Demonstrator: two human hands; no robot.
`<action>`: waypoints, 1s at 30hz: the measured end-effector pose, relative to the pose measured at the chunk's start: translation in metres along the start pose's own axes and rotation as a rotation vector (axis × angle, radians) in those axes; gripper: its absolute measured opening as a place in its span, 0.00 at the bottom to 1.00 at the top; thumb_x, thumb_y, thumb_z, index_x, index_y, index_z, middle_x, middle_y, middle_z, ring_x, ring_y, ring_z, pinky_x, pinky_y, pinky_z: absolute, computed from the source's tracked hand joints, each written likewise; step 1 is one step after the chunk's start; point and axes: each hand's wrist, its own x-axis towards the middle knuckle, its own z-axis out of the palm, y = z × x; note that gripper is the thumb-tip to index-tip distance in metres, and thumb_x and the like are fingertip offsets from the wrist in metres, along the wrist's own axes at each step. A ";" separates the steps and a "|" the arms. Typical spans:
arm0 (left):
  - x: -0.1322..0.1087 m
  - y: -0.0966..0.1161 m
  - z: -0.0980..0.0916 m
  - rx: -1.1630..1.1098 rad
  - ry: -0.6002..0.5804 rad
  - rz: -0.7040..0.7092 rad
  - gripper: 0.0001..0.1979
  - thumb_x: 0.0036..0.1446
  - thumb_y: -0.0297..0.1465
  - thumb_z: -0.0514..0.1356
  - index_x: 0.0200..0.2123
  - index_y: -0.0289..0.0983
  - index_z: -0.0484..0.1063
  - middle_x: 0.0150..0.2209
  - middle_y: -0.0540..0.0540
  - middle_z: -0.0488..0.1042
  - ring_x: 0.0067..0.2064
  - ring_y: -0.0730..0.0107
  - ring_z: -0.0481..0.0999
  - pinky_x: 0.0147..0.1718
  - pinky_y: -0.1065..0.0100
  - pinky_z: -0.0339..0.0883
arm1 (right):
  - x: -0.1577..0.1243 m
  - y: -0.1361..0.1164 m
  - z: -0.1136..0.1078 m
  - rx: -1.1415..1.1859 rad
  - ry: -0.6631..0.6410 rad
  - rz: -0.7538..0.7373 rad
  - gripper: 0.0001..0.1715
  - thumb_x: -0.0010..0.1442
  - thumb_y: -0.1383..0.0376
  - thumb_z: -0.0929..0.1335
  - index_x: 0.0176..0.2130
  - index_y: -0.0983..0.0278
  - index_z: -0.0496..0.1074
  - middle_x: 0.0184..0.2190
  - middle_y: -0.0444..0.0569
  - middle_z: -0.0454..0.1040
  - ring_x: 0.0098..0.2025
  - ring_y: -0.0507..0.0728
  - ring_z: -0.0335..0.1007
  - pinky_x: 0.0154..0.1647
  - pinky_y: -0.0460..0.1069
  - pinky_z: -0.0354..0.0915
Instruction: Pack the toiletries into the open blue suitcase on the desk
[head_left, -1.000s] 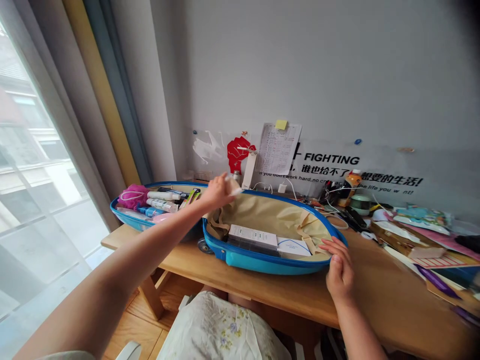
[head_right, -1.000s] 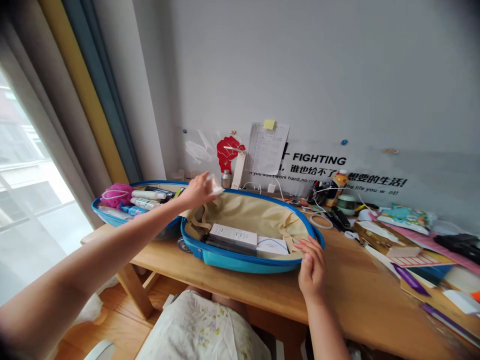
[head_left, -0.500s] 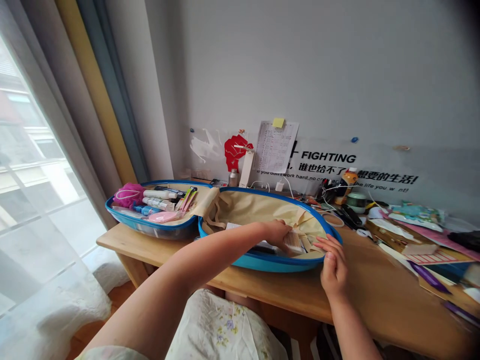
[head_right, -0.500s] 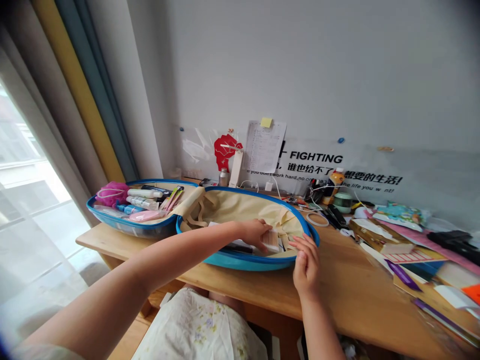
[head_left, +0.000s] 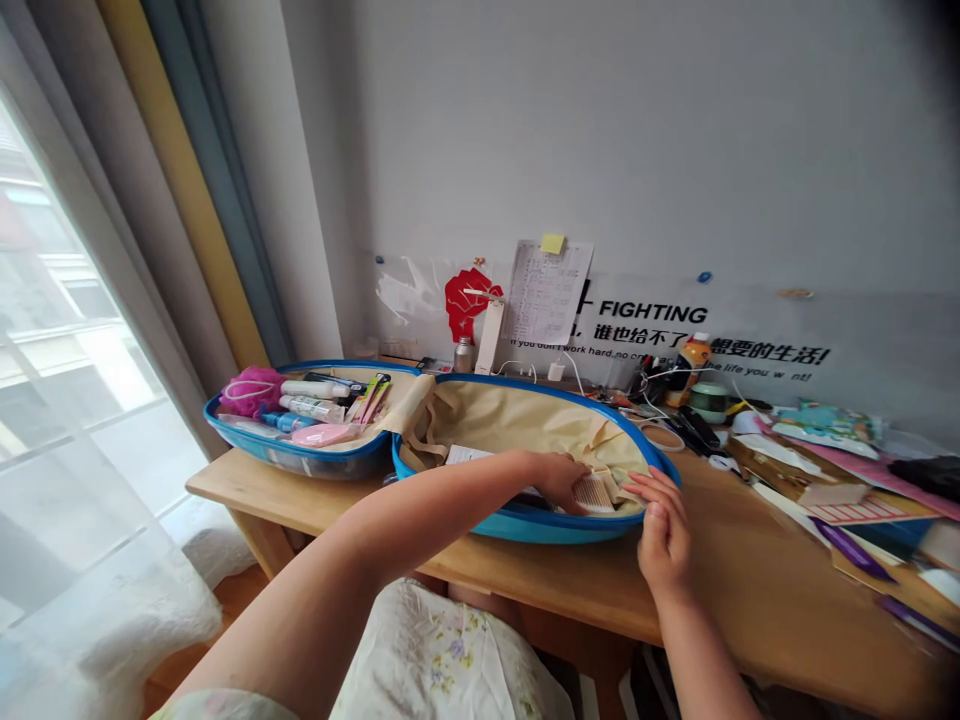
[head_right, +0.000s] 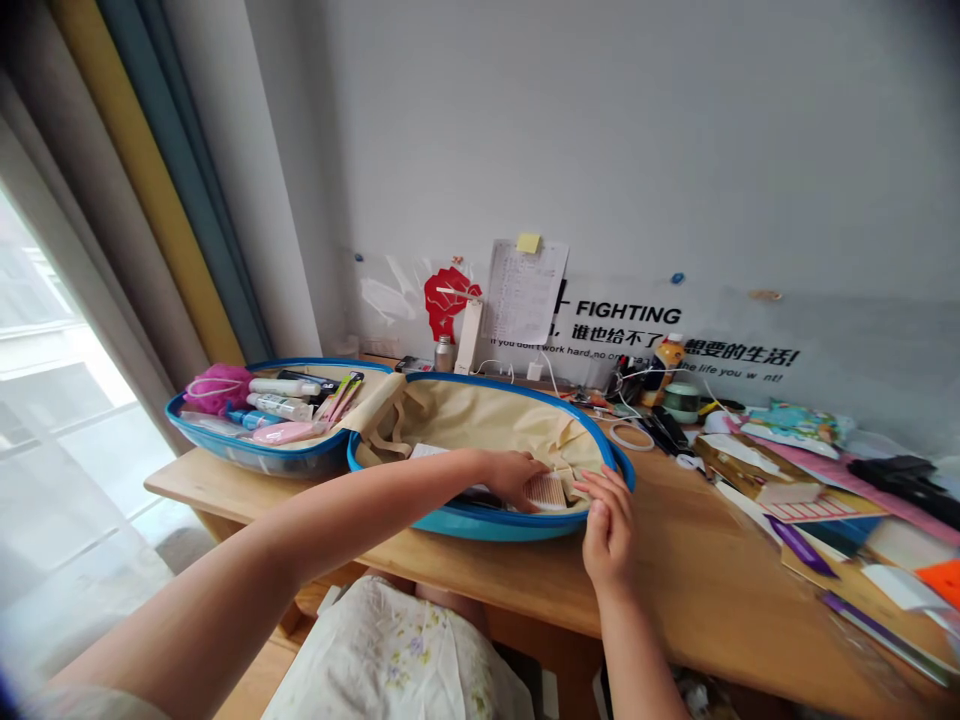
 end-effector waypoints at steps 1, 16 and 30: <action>-0.002 -0.001 -0.001 -0.018 -0.012 0.002 0.44 0.53 0.42 0.63 0.67 0.29 0.51 0.64 0.30 0.60 0.64 0.52 0.63 0.60 0.62 0.58 | 0.000 0.000 0.000 -0.001 -0.003 0.002 0.20 0.68 0.62 0.56 0.38 0.62 0.75 0.40 0.55 0.76 0.54 0.63 0.69 0.55 0.65 0.64; -0.008 -0.018 -0.007 -0.310 0.106 -0.024 0.40 0.60 0.51 0.53 0.67 0.32 0.51 0.68 0.38 0.55 0.67 0.58 0.58 0.64 0.61 0.52 | -0.002 0.007 0.000 0.006 -0.013 0.047 0.23 0.68 0.57 0.56 0.37 0.63 0.74 0.40 0.56 0.76 0.54 0.64 0.69 0.56 0.67 0.63; -0.174 -0.174 -0.019 -0.127 0.727 -0.549 0.21 0.63 0.30 0.43 0.48 0.37 0.74 0.51 0.45 0.75 0.53 0.66 0.72 0.54 0.68 0.64 | 0.001 0.006 -0.001 -0.003 -0.011 0.011 0.23 0.68 0.56 0.55 0.36 0.62 0.74 0.37 0.54 0.76 0.48 0.62 0.71 0.55 0.65 0.65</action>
